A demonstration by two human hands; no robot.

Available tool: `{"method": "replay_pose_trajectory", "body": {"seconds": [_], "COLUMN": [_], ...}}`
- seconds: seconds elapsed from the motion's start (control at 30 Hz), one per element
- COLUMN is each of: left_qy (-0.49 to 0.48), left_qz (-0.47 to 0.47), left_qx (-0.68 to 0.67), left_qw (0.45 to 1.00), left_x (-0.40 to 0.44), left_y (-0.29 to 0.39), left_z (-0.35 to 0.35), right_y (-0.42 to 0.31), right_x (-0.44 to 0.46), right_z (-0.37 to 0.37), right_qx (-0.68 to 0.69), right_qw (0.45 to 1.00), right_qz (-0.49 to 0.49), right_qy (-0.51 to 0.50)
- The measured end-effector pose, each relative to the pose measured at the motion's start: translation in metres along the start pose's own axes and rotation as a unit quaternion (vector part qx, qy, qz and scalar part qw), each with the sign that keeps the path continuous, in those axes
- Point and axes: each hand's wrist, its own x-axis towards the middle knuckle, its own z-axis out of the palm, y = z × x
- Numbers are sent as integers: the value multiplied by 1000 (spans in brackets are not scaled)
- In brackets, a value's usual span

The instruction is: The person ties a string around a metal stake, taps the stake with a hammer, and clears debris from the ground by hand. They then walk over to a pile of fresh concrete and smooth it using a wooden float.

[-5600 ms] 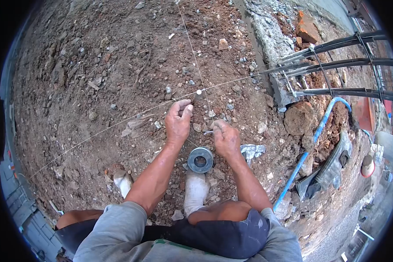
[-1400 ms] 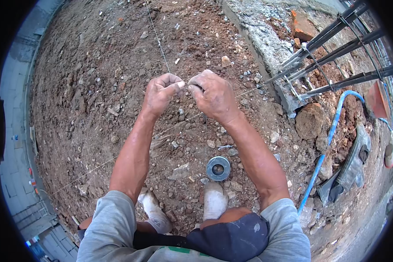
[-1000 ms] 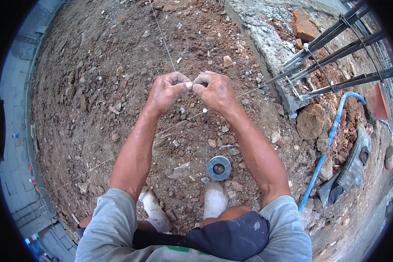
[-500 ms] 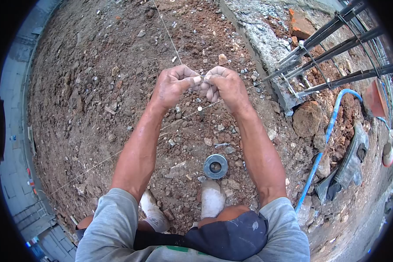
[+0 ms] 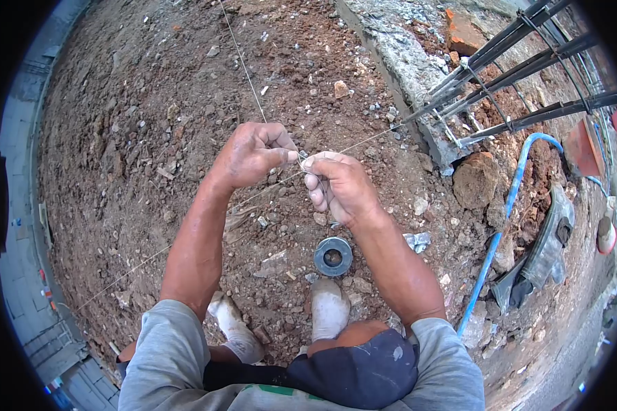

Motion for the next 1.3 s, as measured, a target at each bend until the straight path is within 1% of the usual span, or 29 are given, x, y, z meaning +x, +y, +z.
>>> {"method": "replay_pose_trajectory", "body": {"seconds": [0.17, 0.27, 0.4, 0.5, 0.6, 0.7, 0.8, 0.9, 1.0, 1.1, 1.23, 1.3], "left_qy": [-16, -18, -24, -34, -39, -45, -41, -37, -34, -31, -25, -42], "left_qz": [4, 1, -2, 6, 13, 18, 21, 15, 10, 11, 22, 0], "left_qx": [50, 63, 76, 96, 122, 139, 148, 145, 150, 161, 189, 209], "left_qw": [999, 998, 997, 995, 992, 989, 988, 989, 988, 986, 981, 977], "left_x": [-1, -2, 0, 2, 3, 5, 6, 7, 7, 7, 10, 15], "left_y": [3, 3, 3, 5, 5, 4, 2, 0, 1, -1, -9, -19], "left_z": [-1, 2, 0, -2, -1, 1, 2, 2, 3, 4, 10, 15], "right_y": [14, 21, 22, 22, 21, 22, 26, 36, 34, 29, 32, 40], "right_x": [-9, -11, -10, -12, -13, -11, -8, 1, 8, 11, 14, 20], "right_z": [10, 12, 14, 17, 23, 23, 17, 12, 5, 0, -8, -17], "right_qx": [-25, -1, -20, -62, -197, -239, -274, -293, -261, -212, -211, -185], "right_qw": [997, 996, 995, 991, 965, 951, 936, 918, 934, 962, 966, 973], "right_qz": [-32, -42, -57, -68, -87, -88, -115, -187, -168, -103, -64, -59], "right_qy": [64, 82, 81, 96, 150, 178, 188, 192, 176, 139, 132, 121]}}
